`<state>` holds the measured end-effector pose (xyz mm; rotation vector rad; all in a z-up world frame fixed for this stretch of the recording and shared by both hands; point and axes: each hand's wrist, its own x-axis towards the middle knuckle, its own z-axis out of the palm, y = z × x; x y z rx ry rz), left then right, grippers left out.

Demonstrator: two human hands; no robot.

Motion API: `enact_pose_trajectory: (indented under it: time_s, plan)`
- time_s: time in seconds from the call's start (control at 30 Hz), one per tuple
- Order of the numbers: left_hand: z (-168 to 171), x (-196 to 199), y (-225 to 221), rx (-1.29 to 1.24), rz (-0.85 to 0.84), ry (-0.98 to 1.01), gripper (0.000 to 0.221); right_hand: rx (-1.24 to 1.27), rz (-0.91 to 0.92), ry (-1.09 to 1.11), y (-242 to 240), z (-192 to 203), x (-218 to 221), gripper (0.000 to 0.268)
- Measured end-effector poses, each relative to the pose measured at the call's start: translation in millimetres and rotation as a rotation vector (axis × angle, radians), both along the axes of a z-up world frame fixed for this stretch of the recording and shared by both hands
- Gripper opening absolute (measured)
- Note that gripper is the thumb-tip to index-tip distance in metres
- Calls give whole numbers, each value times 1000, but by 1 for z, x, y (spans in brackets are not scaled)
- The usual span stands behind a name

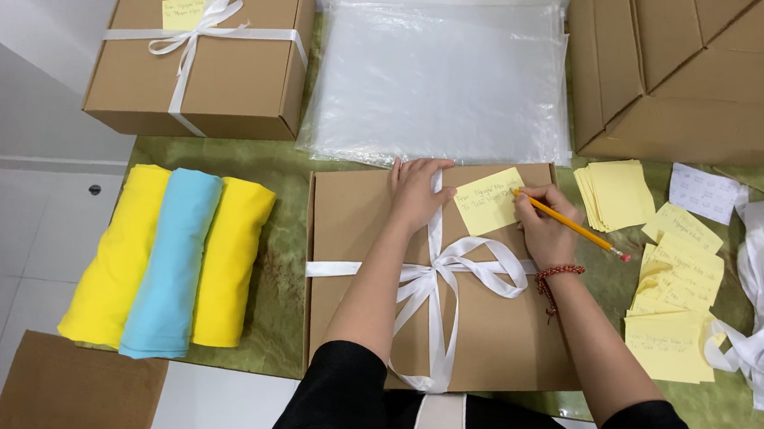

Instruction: The person writes on a yellow sticky note with a pencil and places it on a brown cardboard box. They then wrap a light blue rolled cloth in a clear plastic bag and place it inside another cardboard box. Finally, they tie a white ribbon around the closed box.

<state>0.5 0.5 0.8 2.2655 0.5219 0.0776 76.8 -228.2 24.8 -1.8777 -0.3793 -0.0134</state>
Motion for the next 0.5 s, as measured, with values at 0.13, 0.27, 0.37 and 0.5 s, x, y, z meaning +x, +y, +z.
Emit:
enact_pose_trajectory:
  time_s: [0.13, 0.27, 0.37, 0.5]
  plan:
    - [-2, -1, 0, 10, -1, -5, 53, 11, -9, 8, -4, -20, 9, 9]
    - [-5, -1, -1, 10, -3, -7, 53, 58, -30, 81, -5, -12, 8, 9]
    - [-7, -2, 0, 10, -9, -20, 53, 254, -73, 245, 1, 19, -1, 15]
    - [-3, -2, 3, -1, -20, -28, 53, 501, -135, 415, -4, 36, -2, 24]
